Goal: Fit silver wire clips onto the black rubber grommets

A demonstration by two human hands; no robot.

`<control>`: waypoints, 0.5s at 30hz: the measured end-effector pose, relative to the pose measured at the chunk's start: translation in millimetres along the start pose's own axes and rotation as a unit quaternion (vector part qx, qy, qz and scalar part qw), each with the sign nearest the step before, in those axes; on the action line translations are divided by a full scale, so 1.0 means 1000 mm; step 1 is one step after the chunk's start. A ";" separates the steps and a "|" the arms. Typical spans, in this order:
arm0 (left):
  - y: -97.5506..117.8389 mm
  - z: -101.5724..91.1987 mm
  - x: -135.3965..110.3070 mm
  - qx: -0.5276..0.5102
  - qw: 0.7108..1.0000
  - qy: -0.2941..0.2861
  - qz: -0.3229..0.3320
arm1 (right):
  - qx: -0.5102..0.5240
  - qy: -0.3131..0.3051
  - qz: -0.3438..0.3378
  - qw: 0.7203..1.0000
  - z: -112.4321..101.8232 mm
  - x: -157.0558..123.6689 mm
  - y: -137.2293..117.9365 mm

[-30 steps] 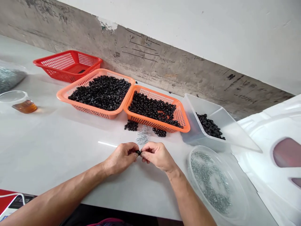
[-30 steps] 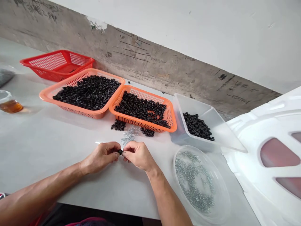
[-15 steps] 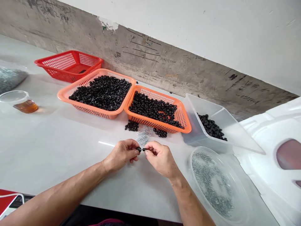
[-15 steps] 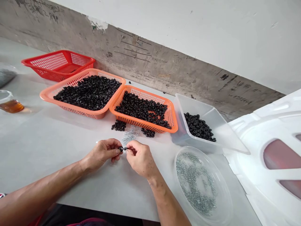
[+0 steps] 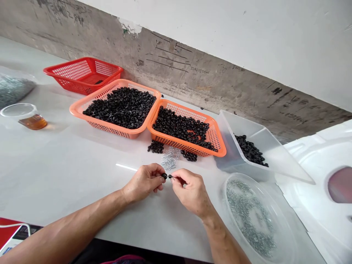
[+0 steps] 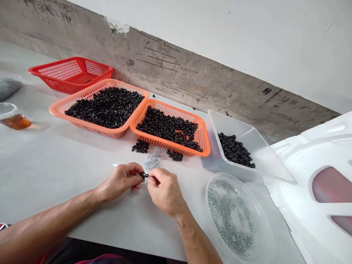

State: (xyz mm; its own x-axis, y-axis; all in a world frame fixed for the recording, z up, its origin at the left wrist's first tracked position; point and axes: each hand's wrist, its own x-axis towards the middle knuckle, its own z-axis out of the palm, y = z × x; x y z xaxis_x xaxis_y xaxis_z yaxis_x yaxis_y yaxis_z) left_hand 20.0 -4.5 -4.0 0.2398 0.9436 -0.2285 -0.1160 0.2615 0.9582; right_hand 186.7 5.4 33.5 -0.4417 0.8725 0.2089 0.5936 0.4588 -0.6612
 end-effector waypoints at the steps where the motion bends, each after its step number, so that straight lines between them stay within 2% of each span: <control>1: 0.000 0.000 0.000 -0.006 1.000 -0.003 0.000 | -0.002 0.004 -0.002 1.000 -0.001 0.000 0.001; 8: -0.002 0.001 0.001 0.013 1.000 -0.005 0.002 | -0.045 -0.003 -0.044 0.998 0.007 0.001 0.006; 13: -0.009 0.001 -0.001 0.122 0.991 0.021 0.053 | -0.056 -0.022 -0.076 0.995 0.013 -0.001 0.005; 15: -0.009 0.000 -0.003 0.158 0.984 0.027 0.075 | -0.036 -0.034 -0.055 0.997 0.013 0.001 0.006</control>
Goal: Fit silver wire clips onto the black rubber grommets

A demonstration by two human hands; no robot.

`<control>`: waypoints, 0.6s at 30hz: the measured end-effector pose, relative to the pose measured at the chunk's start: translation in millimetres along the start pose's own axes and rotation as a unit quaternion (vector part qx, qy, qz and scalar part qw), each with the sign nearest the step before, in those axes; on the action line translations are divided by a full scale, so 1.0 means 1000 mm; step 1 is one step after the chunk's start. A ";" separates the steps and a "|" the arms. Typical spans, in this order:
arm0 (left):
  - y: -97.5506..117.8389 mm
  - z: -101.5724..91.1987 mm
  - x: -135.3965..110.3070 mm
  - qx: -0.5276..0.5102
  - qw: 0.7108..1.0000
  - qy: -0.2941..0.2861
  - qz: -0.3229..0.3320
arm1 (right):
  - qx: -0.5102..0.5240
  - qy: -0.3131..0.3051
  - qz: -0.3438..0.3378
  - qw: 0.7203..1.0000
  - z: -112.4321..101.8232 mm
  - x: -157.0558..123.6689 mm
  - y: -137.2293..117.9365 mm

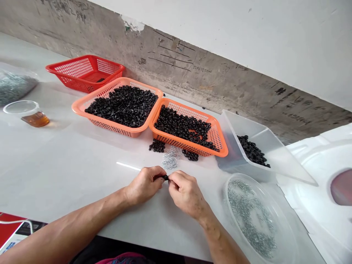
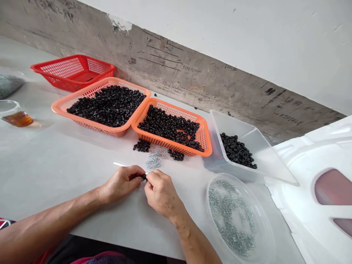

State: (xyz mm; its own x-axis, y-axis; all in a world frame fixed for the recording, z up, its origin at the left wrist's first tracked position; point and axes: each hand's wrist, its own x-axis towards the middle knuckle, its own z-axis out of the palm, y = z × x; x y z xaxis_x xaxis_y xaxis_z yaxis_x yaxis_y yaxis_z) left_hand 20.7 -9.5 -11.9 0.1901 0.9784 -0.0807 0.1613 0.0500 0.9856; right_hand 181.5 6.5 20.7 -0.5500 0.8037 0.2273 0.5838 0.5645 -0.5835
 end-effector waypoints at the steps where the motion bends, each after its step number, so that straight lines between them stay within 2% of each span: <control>1: 0.001 -0.001 -0.001 0.007 1.000 -0.001 0.005 | 0.023 -0.009 0.024 0.999 -0.001 0.002 0.001; 3: 0.002 -0.003 -0.002 0.006 1.000 -0.010 -0.005 | 0.094 -0.037 0.093 0.991 -0.003 0.005 0.004; 5: 0.004 -0.005 -0.002 0.001 0.999 -0.026 -0.030 | 0.178 -0.077 0.163 0.967 -0.004 0.009 0.006; 7: 0.005 -0.006 -0.001 0.007 0.998 -0.037 -0.049 | 0.230 -0.105 0.203 0.946 -0.001 0.010 0.008; 8: 0.005 -0.006 0.000 0.014 0.998 -0.036 -0.054 | 0.231 -0.105 0.209 0.944 0.001 0.010 0.008; 13: 0.006 -0.005 0.001 0.050 0.997 -0.004 -0.054 | 0.143 -0.057 0.173 0.973 0.008 0.007 0.008; 18: 0.008 -0.007 -0.001 0.036 0.998 -0.026 -0.050 | 0.241 -0.131 0.210 0.939 0.006 0.010 0.013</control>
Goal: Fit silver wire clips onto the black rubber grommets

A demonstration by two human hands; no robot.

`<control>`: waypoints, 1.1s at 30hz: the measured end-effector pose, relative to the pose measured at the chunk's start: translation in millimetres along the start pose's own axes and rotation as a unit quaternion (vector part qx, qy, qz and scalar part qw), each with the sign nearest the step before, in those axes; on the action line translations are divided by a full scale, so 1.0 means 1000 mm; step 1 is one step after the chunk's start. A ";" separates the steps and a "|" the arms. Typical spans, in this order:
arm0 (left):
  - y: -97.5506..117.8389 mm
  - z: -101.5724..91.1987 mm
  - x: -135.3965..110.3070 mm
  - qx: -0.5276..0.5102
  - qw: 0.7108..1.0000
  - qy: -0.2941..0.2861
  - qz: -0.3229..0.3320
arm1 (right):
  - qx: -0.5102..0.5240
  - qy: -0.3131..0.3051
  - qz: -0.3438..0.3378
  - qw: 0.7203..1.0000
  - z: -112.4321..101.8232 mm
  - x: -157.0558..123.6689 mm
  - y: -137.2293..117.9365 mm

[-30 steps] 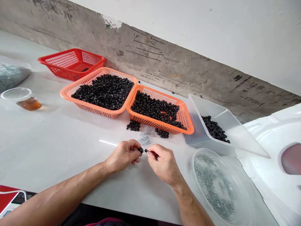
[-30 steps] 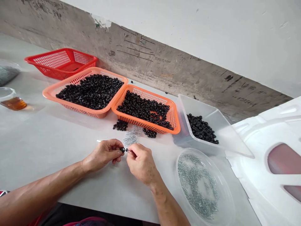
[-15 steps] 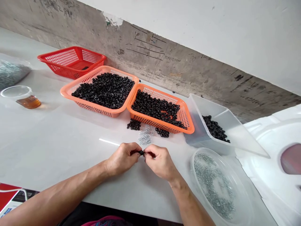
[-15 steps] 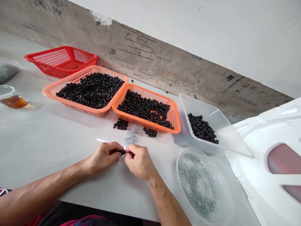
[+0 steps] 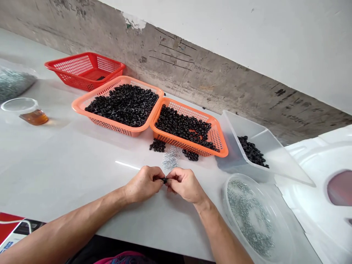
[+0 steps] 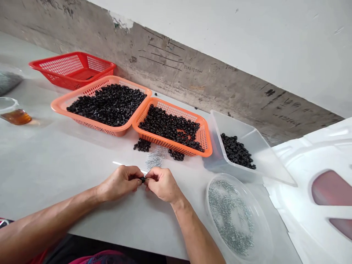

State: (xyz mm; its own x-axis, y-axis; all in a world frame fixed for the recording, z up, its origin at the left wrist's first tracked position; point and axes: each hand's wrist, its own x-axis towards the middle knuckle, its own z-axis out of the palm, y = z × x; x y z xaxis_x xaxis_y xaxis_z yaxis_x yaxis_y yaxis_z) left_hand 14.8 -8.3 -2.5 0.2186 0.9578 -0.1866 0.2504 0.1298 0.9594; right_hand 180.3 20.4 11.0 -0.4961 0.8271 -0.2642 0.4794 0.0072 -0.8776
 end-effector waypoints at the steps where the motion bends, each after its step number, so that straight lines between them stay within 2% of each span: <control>1: 0.000 0.000 0.000 0.001 1.000 -0.001 -0.003 | -0.001 -0.004 -0.003 1.000 0.001 0.001 0.000; 5: -0.001 0.000 0.002 0.020 1.000 0.022 -0.001 | -0.111 0.075 -0.089 0.987 0.009 -0.002 -0.002; 7: -0.002 0.001 0.002 0.022 0.999 0.023 0.008 | -0.109 0.090 -0.097 0.985 0.008 -0.004 -0.002; 10: 0.001 0.002 -0.001 -0.010 1.000 -0.007 0.020 | 0.046 0.004 -0.035 0.998 -0.002 -0.002 0.002; 13: 0.005 0.002 -0.005 -0.033 0.997 -0.030 0.061 | 0.208 -0.080 -0.002 0.975 -0.014 0.002 0.009; 17: 0.008 0.002 -0.007 -0.012 0.994 -0.032 0.107 | 0.255 -0.108 0.007 0.961 -0.016 0.007 0.015; 23: 0.002 0.001 -0.001 0.013 0.996 -0.016 0.084 | 0.233 -0.066 0.012 0.970 -0.010 0.006 0.012; 29: -0.004 0.001 0.005 -0.095 0.995 -0.033 0.016 | 0.167 -0.013 -0.013 0.986 -0.014 -0.001 -0.001; 33: 0.000 -0.001 0.006 -0.156 0.988 -0.017 -0.012 | 0.086 0.063 -0.027 0.994 -0.014 -0.007 -0.008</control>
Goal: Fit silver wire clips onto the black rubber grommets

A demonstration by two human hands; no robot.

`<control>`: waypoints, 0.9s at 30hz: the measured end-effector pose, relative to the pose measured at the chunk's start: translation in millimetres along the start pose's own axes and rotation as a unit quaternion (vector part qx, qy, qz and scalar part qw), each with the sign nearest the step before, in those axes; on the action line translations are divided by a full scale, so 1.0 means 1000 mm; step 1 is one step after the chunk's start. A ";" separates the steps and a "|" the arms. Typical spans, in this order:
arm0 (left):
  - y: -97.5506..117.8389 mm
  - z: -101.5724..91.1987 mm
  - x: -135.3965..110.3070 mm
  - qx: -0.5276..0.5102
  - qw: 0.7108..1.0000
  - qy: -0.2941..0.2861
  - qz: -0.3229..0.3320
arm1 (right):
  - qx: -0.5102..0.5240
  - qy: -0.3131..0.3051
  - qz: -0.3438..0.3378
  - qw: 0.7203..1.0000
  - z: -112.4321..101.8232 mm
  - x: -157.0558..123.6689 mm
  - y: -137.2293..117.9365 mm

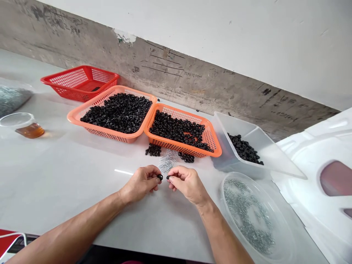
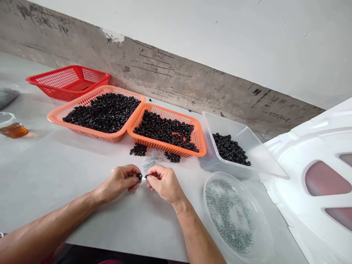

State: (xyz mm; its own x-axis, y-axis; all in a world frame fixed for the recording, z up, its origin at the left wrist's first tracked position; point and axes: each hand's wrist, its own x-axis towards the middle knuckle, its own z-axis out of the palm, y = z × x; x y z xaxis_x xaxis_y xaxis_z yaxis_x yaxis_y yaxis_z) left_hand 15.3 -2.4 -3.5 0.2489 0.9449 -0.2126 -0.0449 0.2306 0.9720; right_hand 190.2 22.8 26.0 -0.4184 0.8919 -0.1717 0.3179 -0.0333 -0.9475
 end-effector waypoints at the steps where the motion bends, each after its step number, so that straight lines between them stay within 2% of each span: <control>1: 0.001 0.000 0.000 -0.006 1.000 0.004 0.000 | -0.027 0.015 -0.003 1.000 0.001 -0.001 0.000; 6: 0.000 0.001 -0.001 0.001 1.000 0.001 0.012 | -0.132 0.043 -0.047 0.989 0.009 -0.005 0.003; 10: -0.007 0.003 0.000 0.027 0.999 -0.003 0.023 | -0.242 0.053 -0.108 0.963 0.013 -0.007 0.002; 13: -0.012 0.004 0.001 0.088 0.995 0.022 0.046 | -0.303 0.064 -0.165 0.936 0.016 -0.008 0.005; 17: -0.016 0.006 0.000 0.197 0.972 0.059 0.112 | -0.360 0.069 -0.220 0.904 0.022 -0.008 0.013; 18: -0.015 0.007 0.000 0.213 0.968 0.061 0.122 | -0.359 0.069 -0.218 0.905 0.023 -0.008 0.014; 20: -0.013 0.006 -0.002 0.227 0.964 0.054 0.128 | -0.327 0.064 -0.187 0.924 0.022 -0.006 0.014; 24: -0.006 0.005 -0.004 0.217 0.972 0.027 0.088 | -0.203 0.009 -0.041 0.978 0.015 0.000 0.009; 27: -0.006 0.004 -0.004 0.207 0.977 0.018 0.049 | -0.141 -0.039 0.037 0.988 0.013 0.003 0.008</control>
State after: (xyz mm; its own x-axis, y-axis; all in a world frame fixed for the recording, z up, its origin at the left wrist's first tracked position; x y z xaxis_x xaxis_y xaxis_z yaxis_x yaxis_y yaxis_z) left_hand 18.0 -8.6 -8.2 0.2280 0.9671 -0.1126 0.3311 0.0318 0.9431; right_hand 180.6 19.6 14.2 -0.4460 0.8536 -0.2691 0.5706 0.0395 -0.8203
